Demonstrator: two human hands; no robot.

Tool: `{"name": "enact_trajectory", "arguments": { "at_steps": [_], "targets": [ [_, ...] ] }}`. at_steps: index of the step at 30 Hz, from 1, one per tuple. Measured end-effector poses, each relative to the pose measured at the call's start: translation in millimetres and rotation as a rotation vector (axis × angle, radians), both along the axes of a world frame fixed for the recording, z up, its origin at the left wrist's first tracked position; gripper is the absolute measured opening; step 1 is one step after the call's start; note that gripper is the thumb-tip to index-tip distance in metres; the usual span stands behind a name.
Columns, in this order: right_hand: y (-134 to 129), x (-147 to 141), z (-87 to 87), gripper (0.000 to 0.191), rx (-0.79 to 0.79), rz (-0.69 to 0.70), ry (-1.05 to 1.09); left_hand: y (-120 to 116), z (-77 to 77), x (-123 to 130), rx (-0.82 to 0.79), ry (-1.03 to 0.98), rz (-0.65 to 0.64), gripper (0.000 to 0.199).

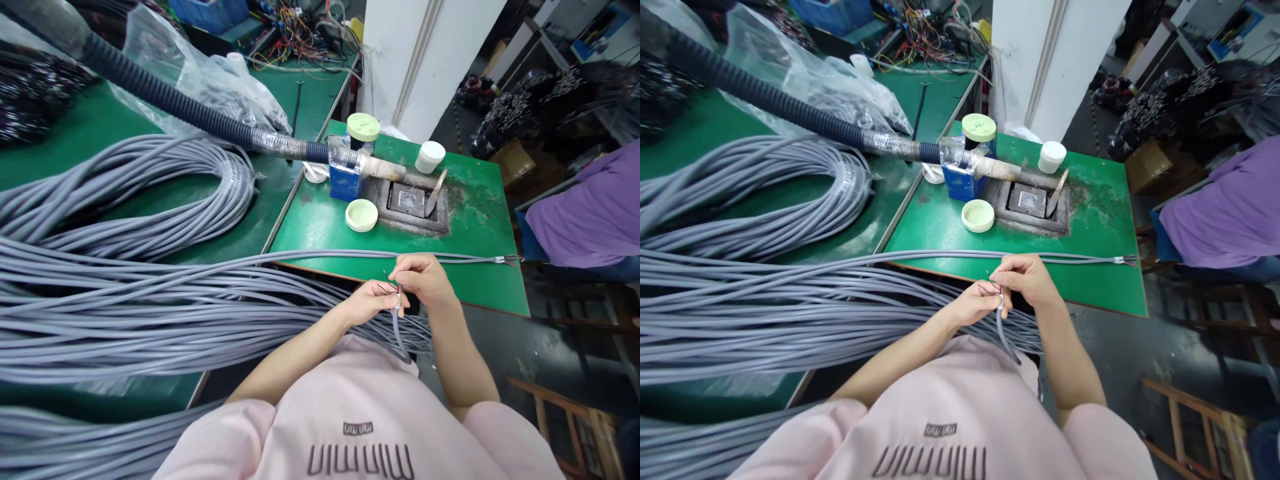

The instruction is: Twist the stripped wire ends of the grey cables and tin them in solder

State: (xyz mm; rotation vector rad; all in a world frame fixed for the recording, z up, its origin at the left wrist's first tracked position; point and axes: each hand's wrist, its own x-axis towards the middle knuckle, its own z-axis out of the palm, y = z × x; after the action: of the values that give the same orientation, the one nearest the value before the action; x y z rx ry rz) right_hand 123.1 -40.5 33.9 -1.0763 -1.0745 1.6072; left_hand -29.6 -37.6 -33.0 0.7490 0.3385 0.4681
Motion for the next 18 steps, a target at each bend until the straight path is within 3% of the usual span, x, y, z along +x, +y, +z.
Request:
{"name": "enact_trajectory", "arguments": {
  "at_steps": [5, 8, 12, 15, 18],
  "targets": [
    [0, -9, -10.0, 0.022, -0.059, -0.062, 0.153, 4, -2.1, -5, 0.025, -0.008, -0.107, 0.042],
    [5, -10, -13.1, 0.030, -0.083, -0.090, 0.229, 7, 1.4, -7, 0.046, -0.008, -0.081, 0.043],
    [10, 6, -5.7, 0.035, 0.024, -0.298, 0.250, 5, 2.0, -8, 0.116, -0.003, -0.083, 0.038],
    [3, 17, 2.5, 0.021, 0.131, -0.378, 0.002, 3, -1.4, -7, 0.089, 0.027, 0.041, 0.038],
    [-12, 12, 9.8, 0.010, 0.219, -0.279, -0.442, 5, -4.3, -5, 0.054, 0.052, 0.163, 0.036]
  ]
}}
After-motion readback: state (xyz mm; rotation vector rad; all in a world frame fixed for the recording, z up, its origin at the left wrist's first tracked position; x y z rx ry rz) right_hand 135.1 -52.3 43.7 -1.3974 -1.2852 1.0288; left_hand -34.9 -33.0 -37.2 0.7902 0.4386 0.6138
